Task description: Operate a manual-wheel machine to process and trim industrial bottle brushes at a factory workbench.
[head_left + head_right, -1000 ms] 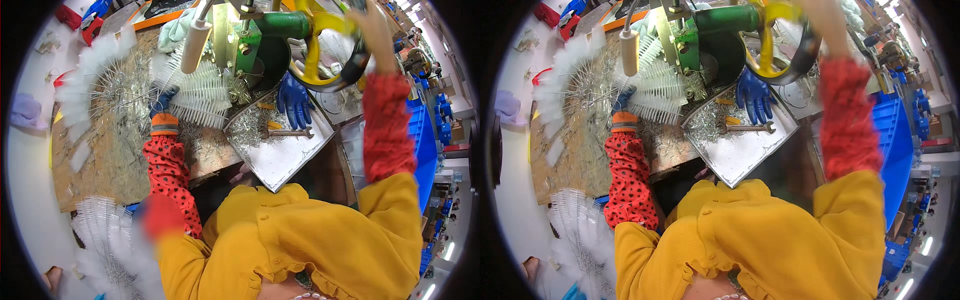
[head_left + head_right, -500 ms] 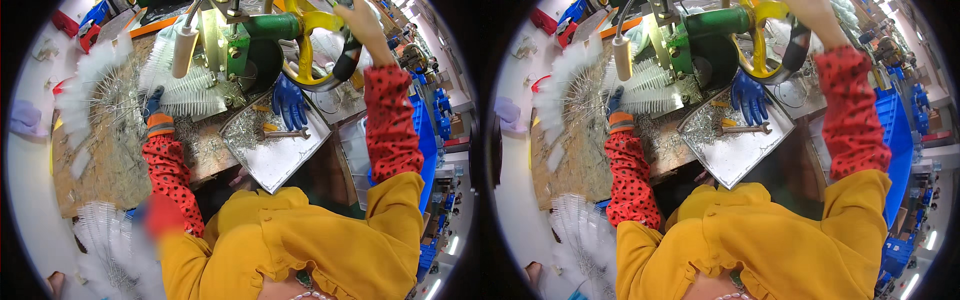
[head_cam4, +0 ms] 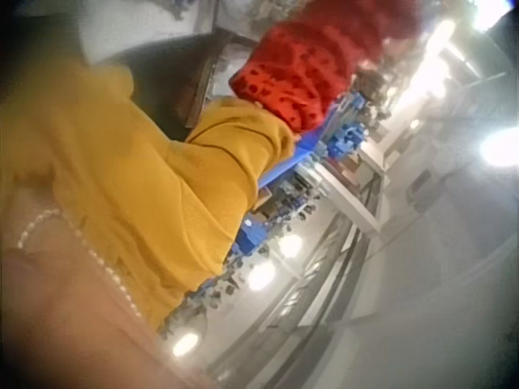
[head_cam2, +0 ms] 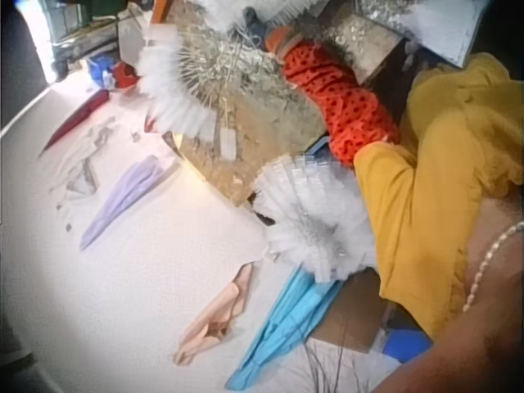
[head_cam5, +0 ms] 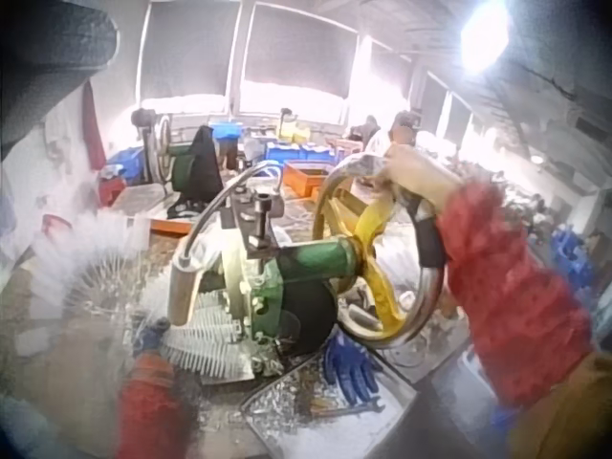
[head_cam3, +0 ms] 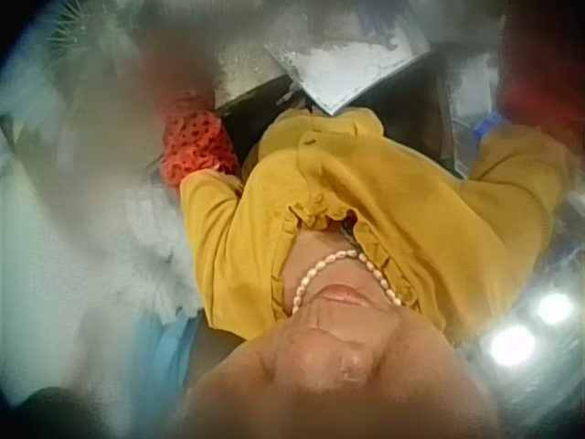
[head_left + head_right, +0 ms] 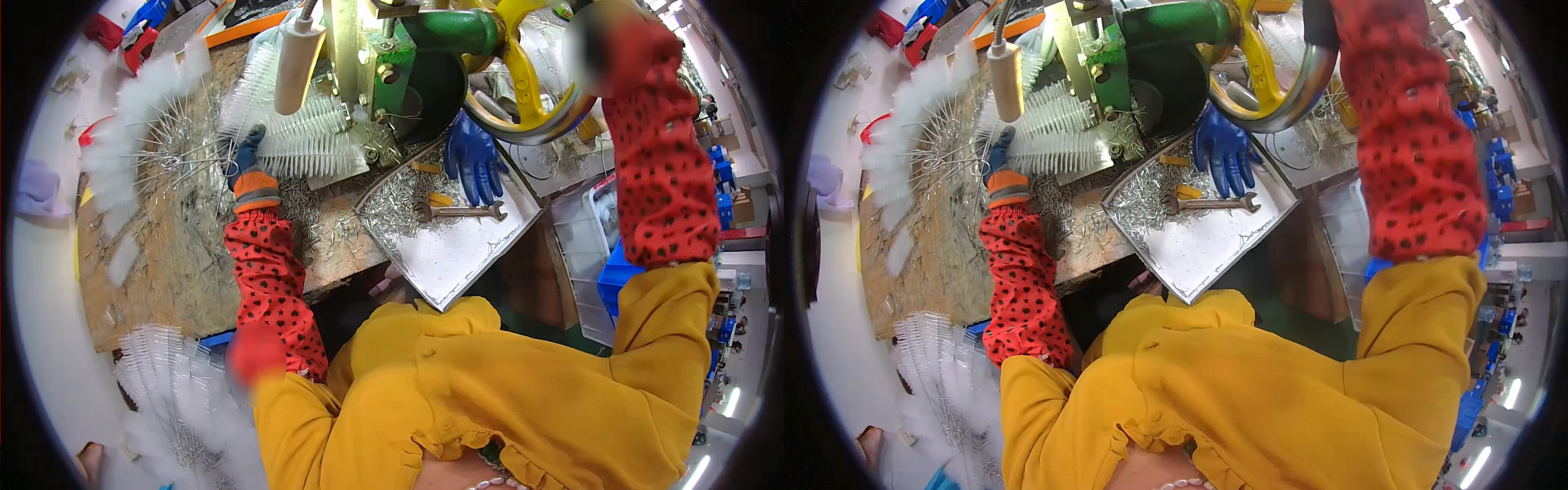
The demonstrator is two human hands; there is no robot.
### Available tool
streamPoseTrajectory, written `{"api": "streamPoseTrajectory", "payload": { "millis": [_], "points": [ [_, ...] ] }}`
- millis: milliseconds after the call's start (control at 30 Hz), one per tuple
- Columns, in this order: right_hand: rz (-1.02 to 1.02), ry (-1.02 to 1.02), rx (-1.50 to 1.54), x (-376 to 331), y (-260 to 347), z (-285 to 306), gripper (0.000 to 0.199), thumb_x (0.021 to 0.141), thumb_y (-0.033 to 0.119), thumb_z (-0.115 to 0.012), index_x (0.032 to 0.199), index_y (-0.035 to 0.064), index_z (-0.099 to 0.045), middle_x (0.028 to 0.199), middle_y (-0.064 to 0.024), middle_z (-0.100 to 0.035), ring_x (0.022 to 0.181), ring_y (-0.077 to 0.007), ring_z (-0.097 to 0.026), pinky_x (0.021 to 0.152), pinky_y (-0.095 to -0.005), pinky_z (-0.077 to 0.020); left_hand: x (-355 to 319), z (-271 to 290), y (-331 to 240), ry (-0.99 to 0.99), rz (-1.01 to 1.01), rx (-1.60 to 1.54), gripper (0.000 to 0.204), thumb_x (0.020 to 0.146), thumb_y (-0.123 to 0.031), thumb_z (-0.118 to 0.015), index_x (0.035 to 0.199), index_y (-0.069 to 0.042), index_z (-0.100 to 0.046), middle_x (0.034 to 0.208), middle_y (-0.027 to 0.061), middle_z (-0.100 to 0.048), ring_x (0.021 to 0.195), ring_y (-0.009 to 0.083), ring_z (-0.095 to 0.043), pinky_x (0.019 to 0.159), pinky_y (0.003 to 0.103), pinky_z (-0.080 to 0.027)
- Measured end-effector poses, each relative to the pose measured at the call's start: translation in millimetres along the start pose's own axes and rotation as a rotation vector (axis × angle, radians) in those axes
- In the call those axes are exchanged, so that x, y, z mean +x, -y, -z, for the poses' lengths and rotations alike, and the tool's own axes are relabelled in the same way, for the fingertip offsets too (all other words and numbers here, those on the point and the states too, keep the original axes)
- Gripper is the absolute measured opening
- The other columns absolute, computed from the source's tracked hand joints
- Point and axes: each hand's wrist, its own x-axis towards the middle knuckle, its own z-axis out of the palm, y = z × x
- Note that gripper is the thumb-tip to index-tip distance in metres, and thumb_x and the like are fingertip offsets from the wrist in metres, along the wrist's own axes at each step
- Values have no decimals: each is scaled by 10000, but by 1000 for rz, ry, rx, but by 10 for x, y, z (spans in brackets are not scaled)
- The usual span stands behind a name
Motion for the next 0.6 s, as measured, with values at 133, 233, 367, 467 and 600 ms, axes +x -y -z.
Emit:
{"api": "streamPoseTrajectory", "payload": {
  "millis": [133,233,367,467,600],
  "points": [
    [-1158,-184,590,-204,1833,751,367,734,230,-591,997,-5,-489,765,-122,-599,669,-179,-582,625,-303,-452,-187,202,-271,-87,102,-6,256,717,-196,-645,887,-9,-604,817,85,-615,609,204,-581,570,292,-491],
    [-1202,-739,766,-420,2572,627,401,719,202,-568,1035,-6,-435,778,-198,-584,712,-333,-576,656,-387,-440,-292,-21,-321,-69,148,42,249,728,-207,-636,877,-10,-605,822,87,-615,610,206,-581,575,292,-491],
    [-1148,-603,670,-342,2261,720,364,736,194,-571,1019,0,-453,763,-160,-591,684,-258,-586,627,-348,-444,-233,-3,-248,-34,57,-82,273,768,-234,-604,906,0,-581,817,94,-609,623,228,-578,582,318,-492],
    [-1143,-369,673,-163,1961,917,388,729,174,-592,1050,-11,-479,821,-125,-593,738,-211,-569,701,-303,-437,51,116,-147,-31,50,-291,306,798,-247,-572,952,17,-551,829,117,-609,667,261,-588,619,364,-495],
    [-936,-211,372,-139,1534,798,393,734,254,-584,1013,-9,-497,806,-130,-590,691,-192,-573,652,-298,-444,194,19,-77,-199,-5,-283,298,801,-247,-569,937,18,-556,841,127,-614,677,260,-597,631,369,-492]
  ]
}}
